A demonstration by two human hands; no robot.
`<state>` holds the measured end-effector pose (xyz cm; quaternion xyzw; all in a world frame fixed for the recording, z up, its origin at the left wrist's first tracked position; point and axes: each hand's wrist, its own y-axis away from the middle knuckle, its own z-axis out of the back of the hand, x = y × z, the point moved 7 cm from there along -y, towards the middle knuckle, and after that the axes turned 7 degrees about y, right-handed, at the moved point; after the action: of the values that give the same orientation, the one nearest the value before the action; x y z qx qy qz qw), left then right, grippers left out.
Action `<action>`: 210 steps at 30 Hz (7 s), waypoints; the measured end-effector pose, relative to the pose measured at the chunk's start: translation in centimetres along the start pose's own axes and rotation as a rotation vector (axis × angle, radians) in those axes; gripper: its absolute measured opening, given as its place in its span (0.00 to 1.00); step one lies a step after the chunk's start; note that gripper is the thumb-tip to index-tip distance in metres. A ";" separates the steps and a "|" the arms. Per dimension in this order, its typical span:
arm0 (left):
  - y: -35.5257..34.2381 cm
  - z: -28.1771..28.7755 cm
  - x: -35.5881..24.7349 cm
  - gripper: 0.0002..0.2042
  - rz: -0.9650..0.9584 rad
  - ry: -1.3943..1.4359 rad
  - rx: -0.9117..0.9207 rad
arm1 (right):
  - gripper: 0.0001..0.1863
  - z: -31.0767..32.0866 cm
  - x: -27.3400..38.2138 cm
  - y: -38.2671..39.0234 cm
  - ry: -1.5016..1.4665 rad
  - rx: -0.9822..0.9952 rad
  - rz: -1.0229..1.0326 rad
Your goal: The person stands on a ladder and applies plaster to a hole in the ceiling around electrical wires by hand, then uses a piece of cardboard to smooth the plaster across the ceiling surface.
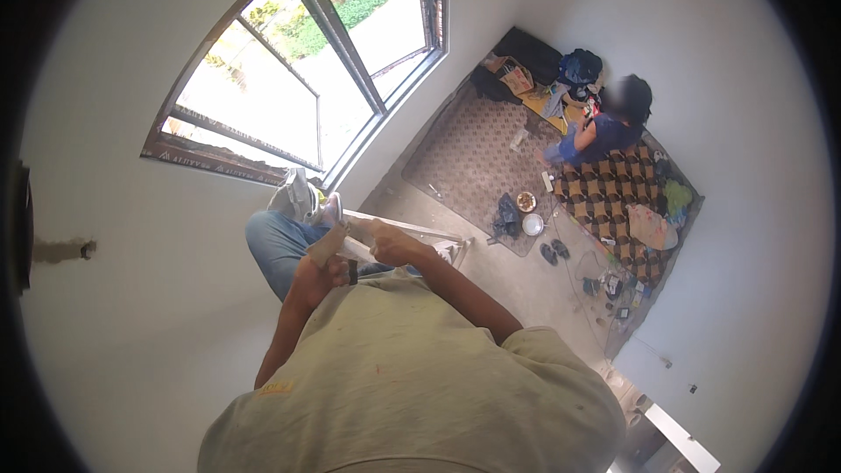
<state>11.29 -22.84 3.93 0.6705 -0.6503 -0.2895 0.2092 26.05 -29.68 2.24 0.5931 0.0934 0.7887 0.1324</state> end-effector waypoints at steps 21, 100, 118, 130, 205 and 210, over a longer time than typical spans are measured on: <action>-0.7 0.0 -2.9 0.21 -0.885 -0.905 -0.547 | 0.17 -1.3 2.4 -0.2 -0.445 -0.147 -0.018; 0.3 10.8 -25.8 0.30 -0.362 -1.874 -1.163 | 0.17 36.0 38.4 -35.5 -0.080 -1.448 0.794; 0.9 9.7 -26.4 0.24 -0.404 -1.795 -1.229 | 0.31 39.0 54.3 -39.4 0.876 -1.634 1.114; 0.6 10.8 -26.5 0.27 -0.308 -1.806 -1.211 | 0.36 41.8 55.4 -38.9 0.529 -1.604 0.952; -0.6 11.8 -25.9 0.29 -0.217 -1.858 -1.180 | 0.34 42.6 57.1 -37.1 0.421 -1.702 0.988; 1.3 12.1 -26.1 0.28 -0.180 -1.816 -1.246 | 0.34 38.3 51.5 -40.4 0.361 -1.663 0.944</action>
<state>2.70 4.17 -1.21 0.0305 -0.2510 -0.9652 -0.0668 53.36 24.71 47.53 0.1567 -0.7219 0.6541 0.1627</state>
